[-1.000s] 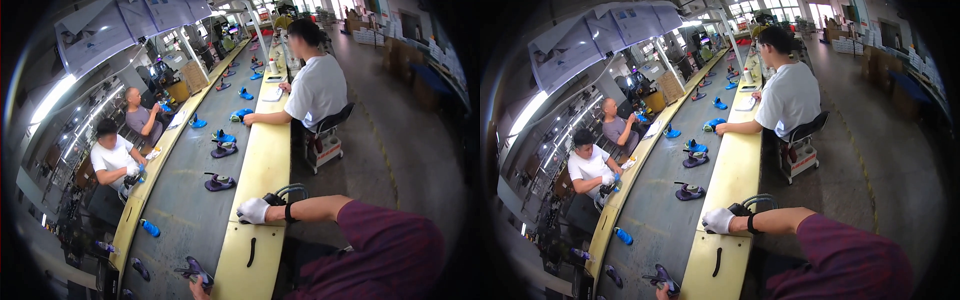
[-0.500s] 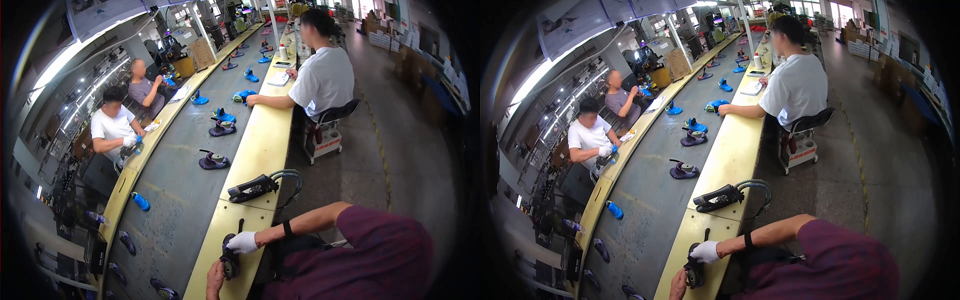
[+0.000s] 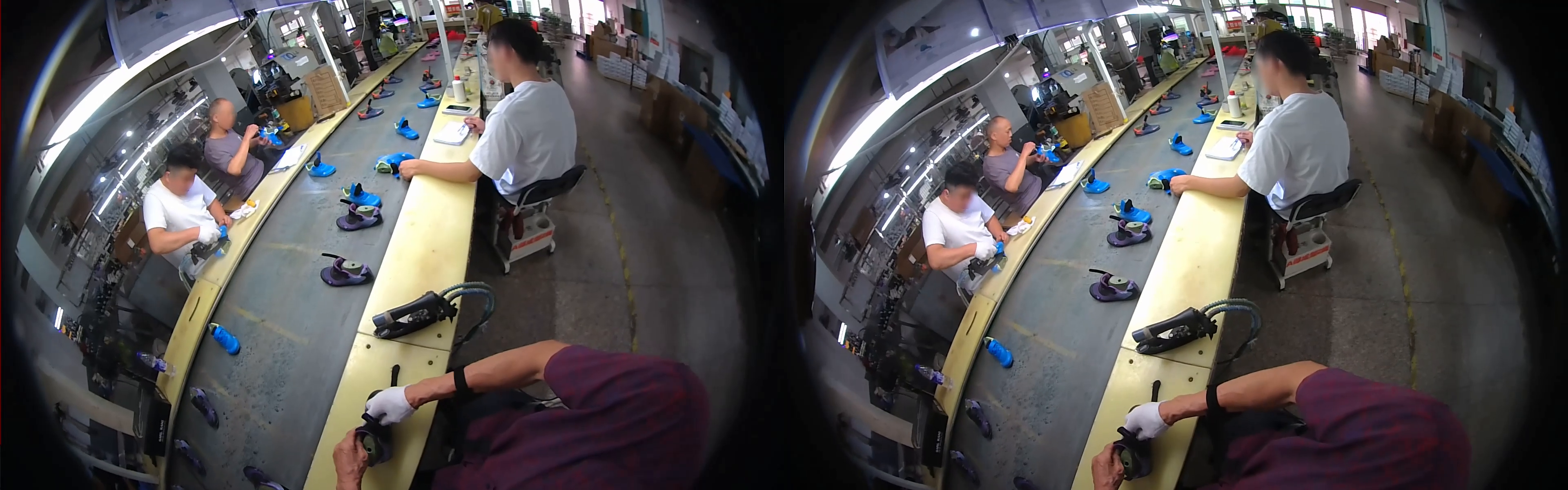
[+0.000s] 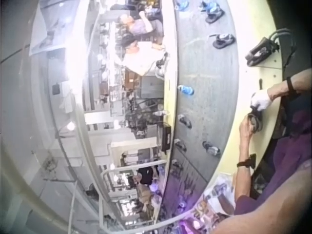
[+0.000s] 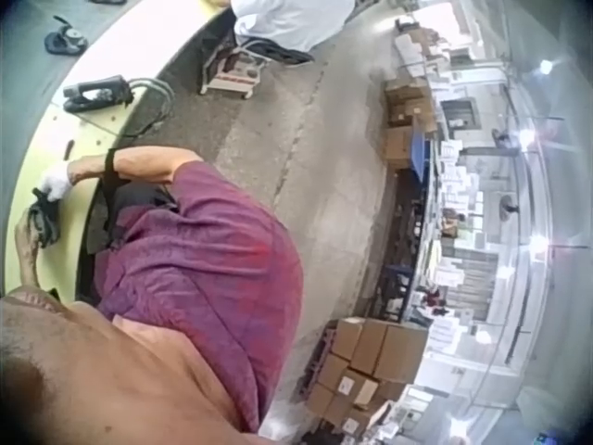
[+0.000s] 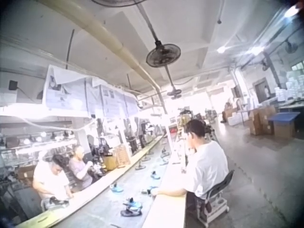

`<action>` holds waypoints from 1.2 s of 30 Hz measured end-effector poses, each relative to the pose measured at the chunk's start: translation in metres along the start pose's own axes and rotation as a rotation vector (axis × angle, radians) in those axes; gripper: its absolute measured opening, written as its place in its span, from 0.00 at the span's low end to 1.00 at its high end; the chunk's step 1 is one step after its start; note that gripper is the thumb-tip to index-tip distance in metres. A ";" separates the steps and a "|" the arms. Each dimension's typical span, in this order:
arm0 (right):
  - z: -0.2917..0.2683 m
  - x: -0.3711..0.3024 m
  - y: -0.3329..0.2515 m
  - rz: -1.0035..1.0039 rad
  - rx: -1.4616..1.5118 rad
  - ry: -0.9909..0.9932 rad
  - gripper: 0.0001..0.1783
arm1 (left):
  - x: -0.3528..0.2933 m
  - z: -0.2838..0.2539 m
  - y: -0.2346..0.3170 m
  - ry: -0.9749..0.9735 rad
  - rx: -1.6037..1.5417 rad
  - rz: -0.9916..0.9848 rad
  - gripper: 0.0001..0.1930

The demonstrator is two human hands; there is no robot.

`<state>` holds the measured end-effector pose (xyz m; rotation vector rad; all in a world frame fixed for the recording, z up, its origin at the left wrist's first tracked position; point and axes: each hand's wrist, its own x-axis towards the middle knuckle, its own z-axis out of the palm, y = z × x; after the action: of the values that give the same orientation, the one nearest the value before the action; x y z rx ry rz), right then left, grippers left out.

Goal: The recorder uses an electric tool to fasten or process shoe outsoles on a manufacturing assembly line.

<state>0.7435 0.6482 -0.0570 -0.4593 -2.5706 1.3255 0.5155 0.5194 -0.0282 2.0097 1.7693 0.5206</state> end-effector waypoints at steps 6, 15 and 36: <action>-0.010 0.027 -0.015 0.116 -0.120 -0.243 0.18 | 0.013 -0.005 -0.001 0.006 -0.053 -0.109 0.12; -0.012 0.044 -0.015 0.176 -0.222 -0.326 0.12 | -0.014 -0.011 0.068 0.323 -0.084 -0.269 0.11; 0.002 0.034 -0.023 -0.025 -0.227 -0.250 0.26 | -0.076 0.068 0.115 0.560 -0.024 -0.031 0.08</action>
<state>0.7073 0.6464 -0.0376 -0.3131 -2.9400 1.1521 0.6389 0.4269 -0.0250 1.9359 2.0779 1.1786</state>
